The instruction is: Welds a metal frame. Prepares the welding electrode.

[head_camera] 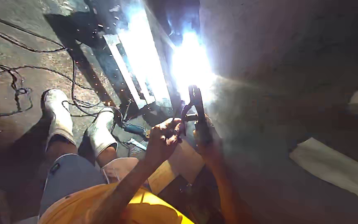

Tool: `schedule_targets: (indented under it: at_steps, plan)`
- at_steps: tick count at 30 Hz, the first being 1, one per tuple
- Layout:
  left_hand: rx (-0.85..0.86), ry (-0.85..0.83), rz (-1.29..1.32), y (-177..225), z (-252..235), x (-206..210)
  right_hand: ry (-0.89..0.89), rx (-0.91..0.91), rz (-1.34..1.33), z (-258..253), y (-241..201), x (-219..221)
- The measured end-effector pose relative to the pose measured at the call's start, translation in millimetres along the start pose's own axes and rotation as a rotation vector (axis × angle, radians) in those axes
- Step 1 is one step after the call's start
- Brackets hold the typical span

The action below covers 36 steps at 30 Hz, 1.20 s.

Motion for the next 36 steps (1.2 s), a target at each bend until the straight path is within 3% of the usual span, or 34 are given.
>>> schedule_targets:
  at_steps: [18, 36]
  plan:
    - [-0.035, -0.029, 0.076, -1, 6, 4, 0.013, 0.017, -0.026, 5, -8, -3]
    - [-0.018, -0.013, -0.151, -4, -10, 1, 0.033, -0.087, -0.026, -4, 7, 2]
Point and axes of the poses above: each hand's wrist, its own z-axis away from the middle knuckle, its own x-axis out of the palm, y = z × x, the point moved 7 cm from there along -z, towards the middle knuckle, and after that the axes turned 15 degrees about -z, right-handed, at the moved point
